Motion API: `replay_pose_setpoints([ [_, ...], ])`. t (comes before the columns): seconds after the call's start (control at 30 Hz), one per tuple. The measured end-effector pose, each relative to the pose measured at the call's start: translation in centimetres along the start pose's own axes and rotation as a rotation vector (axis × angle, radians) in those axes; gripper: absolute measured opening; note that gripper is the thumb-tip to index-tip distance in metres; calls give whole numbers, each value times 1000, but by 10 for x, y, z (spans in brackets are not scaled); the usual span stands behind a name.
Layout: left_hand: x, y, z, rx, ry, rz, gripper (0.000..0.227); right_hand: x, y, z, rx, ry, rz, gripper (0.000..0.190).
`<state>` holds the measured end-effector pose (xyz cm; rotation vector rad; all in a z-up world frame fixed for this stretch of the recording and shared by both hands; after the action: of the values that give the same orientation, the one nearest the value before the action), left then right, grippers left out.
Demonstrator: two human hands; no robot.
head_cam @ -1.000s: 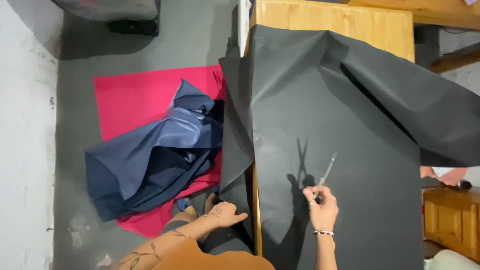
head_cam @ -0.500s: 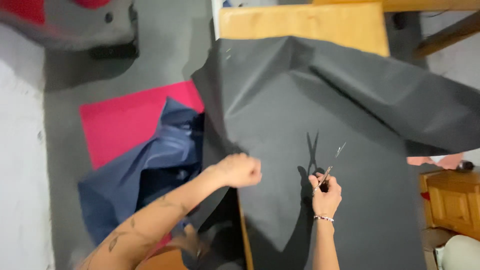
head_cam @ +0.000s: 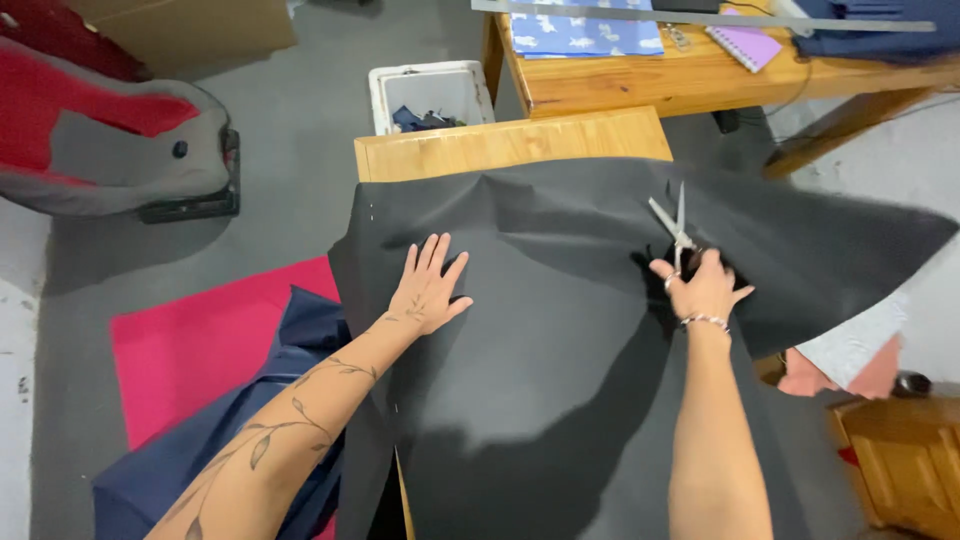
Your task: The person cuts a large piece of black fabric using scissors on a wooden table. After cutting, they write on a notebook with a pencil and then unfold the cut fabric on the table.
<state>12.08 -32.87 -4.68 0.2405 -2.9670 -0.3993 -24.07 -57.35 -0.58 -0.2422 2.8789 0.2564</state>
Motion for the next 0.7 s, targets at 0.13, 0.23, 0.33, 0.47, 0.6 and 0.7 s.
replay_pose_setpoints([
  [0.13,-1,-6,-7,29,-20,-21,86,-16,-50,7,-38,-70,0,79],
  [0.23,-10,-7,-3,42,14,-54,98,-11,-88,32,-65,-173,44,85],
  [0.33,-16,-8,-3,29,19,-96,105,-1,-111,53,-53,-199,85,90],
  [0.47,-17,-11,-6,10,77,-107,105,3,-109,59,5,-163,60,82],
  [0.6,-27,-28,15,302,26,-97,112,10,-97,73,318,-133,-58,71],
  [0.7,-38,-41,16,273,28,-122,116,-13,-44,63,311,-106,-121,93],
])
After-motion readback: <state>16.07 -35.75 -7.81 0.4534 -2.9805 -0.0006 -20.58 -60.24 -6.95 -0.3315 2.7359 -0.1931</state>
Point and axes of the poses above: each hand's wrist, its own y-axis away from the middle knuckle, its own z-axis out of the palm, x = y × z, the point moved 2 cm from there along -y, towards the middle knuckle, and after that the axes turned 7 degrees about -x, right-handed, at the moved point
